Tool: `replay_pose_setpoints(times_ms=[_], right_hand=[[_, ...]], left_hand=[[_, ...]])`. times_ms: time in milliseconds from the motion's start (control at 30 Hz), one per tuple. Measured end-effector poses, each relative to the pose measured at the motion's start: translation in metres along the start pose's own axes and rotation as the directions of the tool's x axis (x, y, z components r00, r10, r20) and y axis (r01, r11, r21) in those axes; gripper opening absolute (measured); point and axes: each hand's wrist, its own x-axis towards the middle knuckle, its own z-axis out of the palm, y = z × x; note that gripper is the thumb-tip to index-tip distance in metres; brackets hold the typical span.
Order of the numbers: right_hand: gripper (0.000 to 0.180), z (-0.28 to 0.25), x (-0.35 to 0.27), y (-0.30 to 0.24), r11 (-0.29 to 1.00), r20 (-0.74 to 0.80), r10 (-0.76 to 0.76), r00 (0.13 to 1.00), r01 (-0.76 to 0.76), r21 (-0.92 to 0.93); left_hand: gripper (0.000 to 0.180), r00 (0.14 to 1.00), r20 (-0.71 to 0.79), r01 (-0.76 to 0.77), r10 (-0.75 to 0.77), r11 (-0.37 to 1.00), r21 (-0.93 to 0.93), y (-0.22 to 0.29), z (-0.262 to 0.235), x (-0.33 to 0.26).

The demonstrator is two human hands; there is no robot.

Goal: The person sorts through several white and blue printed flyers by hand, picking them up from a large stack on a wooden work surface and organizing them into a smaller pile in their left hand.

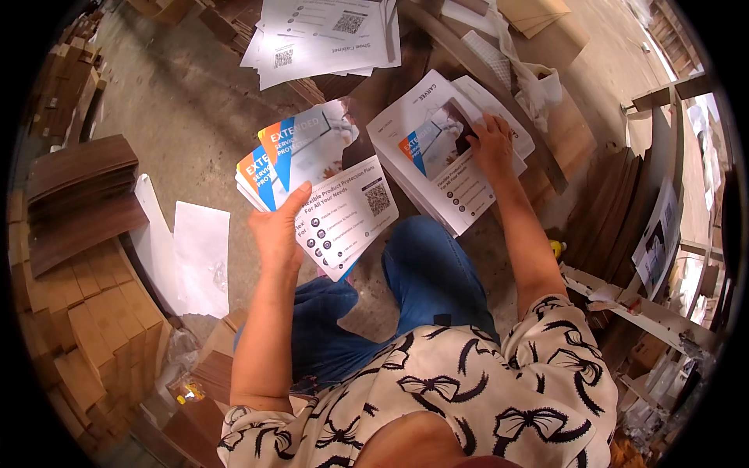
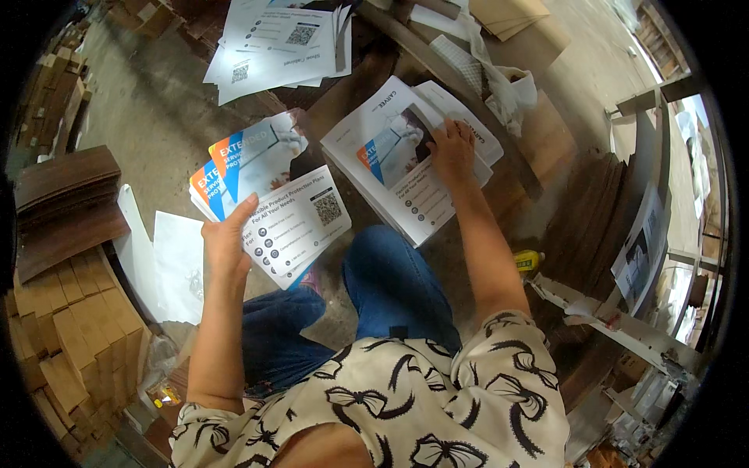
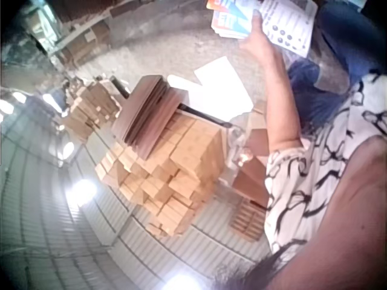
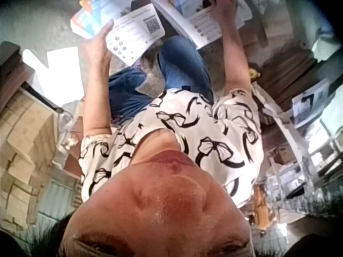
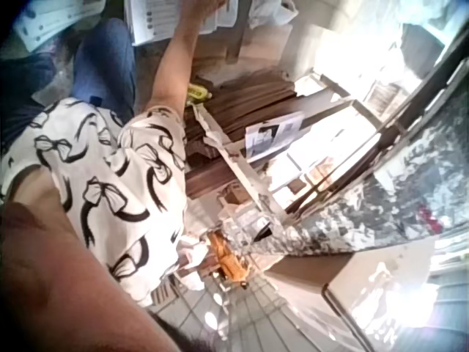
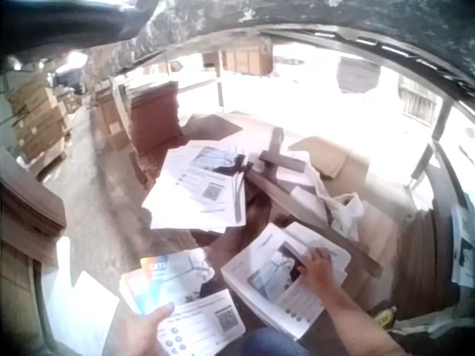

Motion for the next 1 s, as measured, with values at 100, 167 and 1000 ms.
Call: replay_pose_setpoints(times_ms=[100,167,1000], right_hand=[[0.024,0.001,-0.003,0.002,1.000,-0.023,-0.027,0.999,0.027,-0.006],[0.025,0.001,-0.006,0.004,0.999,-0.047,-0.050,0.998,0.050,0.007],[0.041,-0.152,0.214,-0.087,-0.019,-0.022,0.186,0.982,0.026,0.999]], left_hand=[[0.036,1.000,-0.010,0.006,-0.006,1.000,-0.006,-0.002,0.001,0.002],[0.037,1.000,0.007,-0.013,0.013,0.999,0.030,-0.004,0.000,0.004],[0.033,0.999,0.037,0.009,-0.005,0.994,-0.108,0.005,-0.006,0.001]])
